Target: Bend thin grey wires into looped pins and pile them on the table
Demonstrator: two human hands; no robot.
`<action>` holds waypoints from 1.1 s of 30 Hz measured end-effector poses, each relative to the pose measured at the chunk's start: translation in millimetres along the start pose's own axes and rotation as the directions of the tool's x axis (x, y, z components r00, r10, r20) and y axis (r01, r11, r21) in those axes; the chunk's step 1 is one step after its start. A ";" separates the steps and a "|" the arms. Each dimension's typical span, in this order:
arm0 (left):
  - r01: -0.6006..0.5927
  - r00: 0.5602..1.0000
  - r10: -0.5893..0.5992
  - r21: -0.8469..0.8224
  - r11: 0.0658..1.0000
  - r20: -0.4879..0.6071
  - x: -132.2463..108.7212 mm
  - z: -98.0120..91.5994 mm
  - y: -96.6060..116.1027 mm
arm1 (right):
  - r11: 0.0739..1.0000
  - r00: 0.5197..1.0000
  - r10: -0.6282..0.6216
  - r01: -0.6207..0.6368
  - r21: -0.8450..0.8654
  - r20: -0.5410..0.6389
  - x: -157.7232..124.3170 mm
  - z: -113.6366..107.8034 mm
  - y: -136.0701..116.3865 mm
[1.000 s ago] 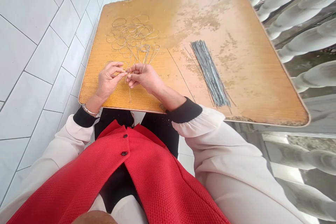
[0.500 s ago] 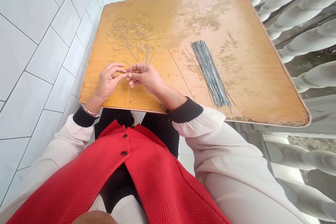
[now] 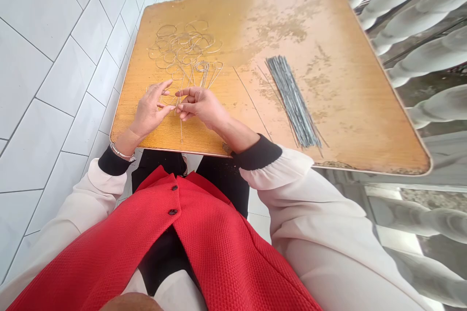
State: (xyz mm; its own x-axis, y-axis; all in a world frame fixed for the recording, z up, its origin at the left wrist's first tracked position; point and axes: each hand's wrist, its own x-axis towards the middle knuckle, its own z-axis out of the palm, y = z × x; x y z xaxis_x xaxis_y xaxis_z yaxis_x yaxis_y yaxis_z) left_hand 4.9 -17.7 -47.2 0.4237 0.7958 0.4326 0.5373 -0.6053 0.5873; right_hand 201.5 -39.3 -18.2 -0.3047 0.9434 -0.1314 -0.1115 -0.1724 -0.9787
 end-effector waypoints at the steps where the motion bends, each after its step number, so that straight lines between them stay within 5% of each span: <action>1: -0.006 1.000 0.006 0.017 1.000 0.004 0.5 -0.2 1.1 | 1.000 1.000 0.001 -0.001 0.000 0.003 0.0 0.0 0.2; 8: -0.080 0.996 0.077 0.104 0.991 0.032 4.0 -2.1 4.5 | 1.000 1.000 0.022 -0.023 -0.018 -0.020 1.1 -0.7 3.0; 14: -0.062 0.997 0.054 0.129 0.990 0.062 13.7 2.6 -13.6 | 0.997 0.995 0.011 -0.019 -0.075 -0.103 13.9 -5.3 17.1; 21: -0.018 1.000 0.015 0.139 0.990 0.020 17.8 5.6 -29.2 | 0.950 0.972 -0.121 0.055 -0.307 -0.200 18.2 -14.4 26.0; 27: -0.052 0.999 0.049 0.163 0.985 0.025 11.0 -3.2 -25.8 | 0.773 0.923 -0.305 0.096 -0.627 -0.235 9.6 -17.0 18.2; 33: -0.041 0.999 0.042 0.181 0.983 -0.002 7.7 -13.9 -19.6 | 0.763 0.893 -0.354 0.103 -0.639 -0.278 8.1 -16.0 9.1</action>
State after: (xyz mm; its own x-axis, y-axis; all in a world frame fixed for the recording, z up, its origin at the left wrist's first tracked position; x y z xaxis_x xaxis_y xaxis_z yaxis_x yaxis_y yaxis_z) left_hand -12.6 0.5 -45.9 0.4445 0.7697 0.4582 0.6424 -0.6304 0.4357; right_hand 213.2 -28.8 -30.7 0.0307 0.9823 0.1850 0.4876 0.1468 -0.8607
